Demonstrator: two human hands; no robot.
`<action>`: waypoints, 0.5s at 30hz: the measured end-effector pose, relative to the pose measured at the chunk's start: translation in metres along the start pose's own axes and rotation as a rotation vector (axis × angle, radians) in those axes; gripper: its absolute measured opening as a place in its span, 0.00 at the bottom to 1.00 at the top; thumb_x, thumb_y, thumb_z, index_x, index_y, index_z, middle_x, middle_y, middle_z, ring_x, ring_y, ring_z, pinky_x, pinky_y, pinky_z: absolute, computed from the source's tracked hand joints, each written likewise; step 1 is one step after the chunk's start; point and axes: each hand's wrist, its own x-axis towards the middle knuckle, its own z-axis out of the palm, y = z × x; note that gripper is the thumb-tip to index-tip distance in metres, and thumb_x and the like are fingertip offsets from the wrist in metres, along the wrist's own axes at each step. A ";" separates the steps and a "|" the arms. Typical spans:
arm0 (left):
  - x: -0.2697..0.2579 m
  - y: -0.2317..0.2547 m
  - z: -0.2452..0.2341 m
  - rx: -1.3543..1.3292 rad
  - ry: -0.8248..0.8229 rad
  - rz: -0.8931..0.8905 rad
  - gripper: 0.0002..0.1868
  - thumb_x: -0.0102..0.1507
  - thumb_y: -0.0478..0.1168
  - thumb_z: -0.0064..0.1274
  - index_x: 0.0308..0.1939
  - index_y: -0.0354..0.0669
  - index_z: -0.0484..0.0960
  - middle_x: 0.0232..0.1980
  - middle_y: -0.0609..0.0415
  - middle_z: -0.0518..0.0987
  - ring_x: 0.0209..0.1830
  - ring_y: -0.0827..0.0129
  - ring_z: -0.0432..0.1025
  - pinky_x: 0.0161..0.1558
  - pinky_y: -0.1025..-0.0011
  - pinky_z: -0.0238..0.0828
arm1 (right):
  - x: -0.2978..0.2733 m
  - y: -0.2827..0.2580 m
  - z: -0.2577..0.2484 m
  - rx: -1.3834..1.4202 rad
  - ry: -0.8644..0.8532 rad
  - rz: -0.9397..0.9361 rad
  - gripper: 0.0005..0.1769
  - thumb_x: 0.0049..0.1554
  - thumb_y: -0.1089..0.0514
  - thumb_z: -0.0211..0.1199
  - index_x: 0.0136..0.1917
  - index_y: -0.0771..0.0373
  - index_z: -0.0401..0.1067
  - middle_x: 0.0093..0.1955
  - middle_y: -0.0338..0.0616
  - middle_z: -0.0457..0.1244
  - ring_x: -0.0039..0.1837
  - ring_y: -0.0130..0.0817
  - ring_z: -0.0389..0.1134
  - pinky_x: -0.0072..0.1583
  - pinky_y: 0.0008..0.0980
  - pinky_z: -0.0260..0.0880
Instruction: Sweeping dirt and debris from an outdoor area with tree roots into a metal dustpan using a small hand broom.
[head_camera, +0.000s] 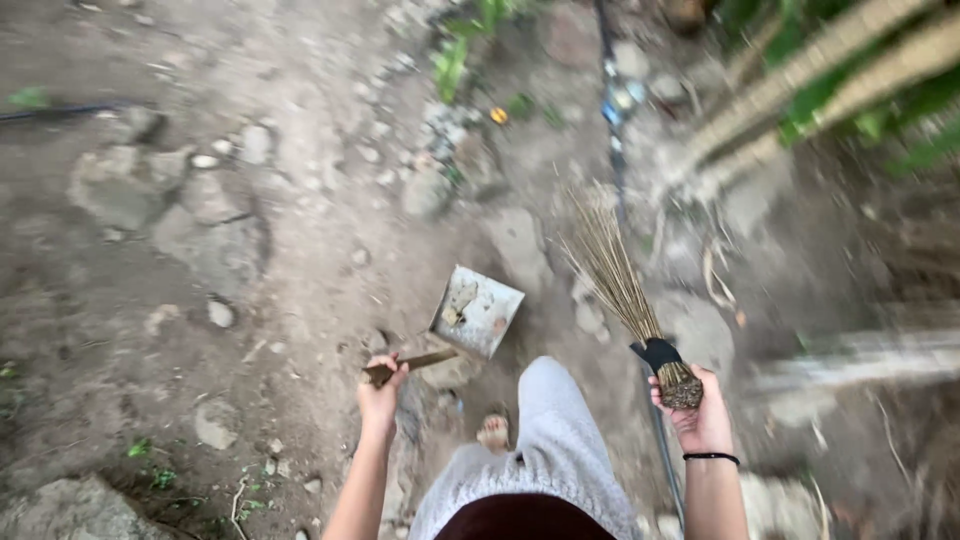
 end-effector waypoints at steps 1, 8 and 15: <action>0.004 -0.006 -0.013 -0.011 0.022 0.020 0.13 0.58 0.24 0.60 0.33 0.44 0.74 0.57 0.51 0.81 0.64 0.65 0.72 0.60 0.70 0.67 | 0.014 0.000 0.011 -0.007 -0.031 -0.003 0.22 0.64 0.44 0.52 0.55 0.67 0.69 0.46 0.61 0.68 0.43 0.44 0.72 0.46 0.38 0.76; 0.068 0.023 -0.055 -0.040 0.273 0.119 0.13 0.58 0.23 0.59 0.33 0.43 0.74 0.60 0.43 0.79 0.68 0.60 0.71 0.64 0.66 0.66 | 0.123 -0.012 0.135 -0.043 -0.197 0.121 0.29 0.63 0.41 0.54 0.54 0.72 0.71 0.45 0.61 0.69 0.42 0.46 0.71 0.45 0.40 0.75; 0.248 0.005 -0.118 0.045 0.487 0.424 0.13 0.55 0.23 0.64 0.33 0.41 0.76 0.43 0.51 0.78 0.61 0.61 0.76 0.62 0.65 0.72 | 0.281 -0.029 0.312 -0.105 -0.260 0.238 0.29 0.59 0.41 0.57 0.56 0.73 0.69 0.44 0.61 0.69 0.43 0.49 0.72 0.43 0.42 0.74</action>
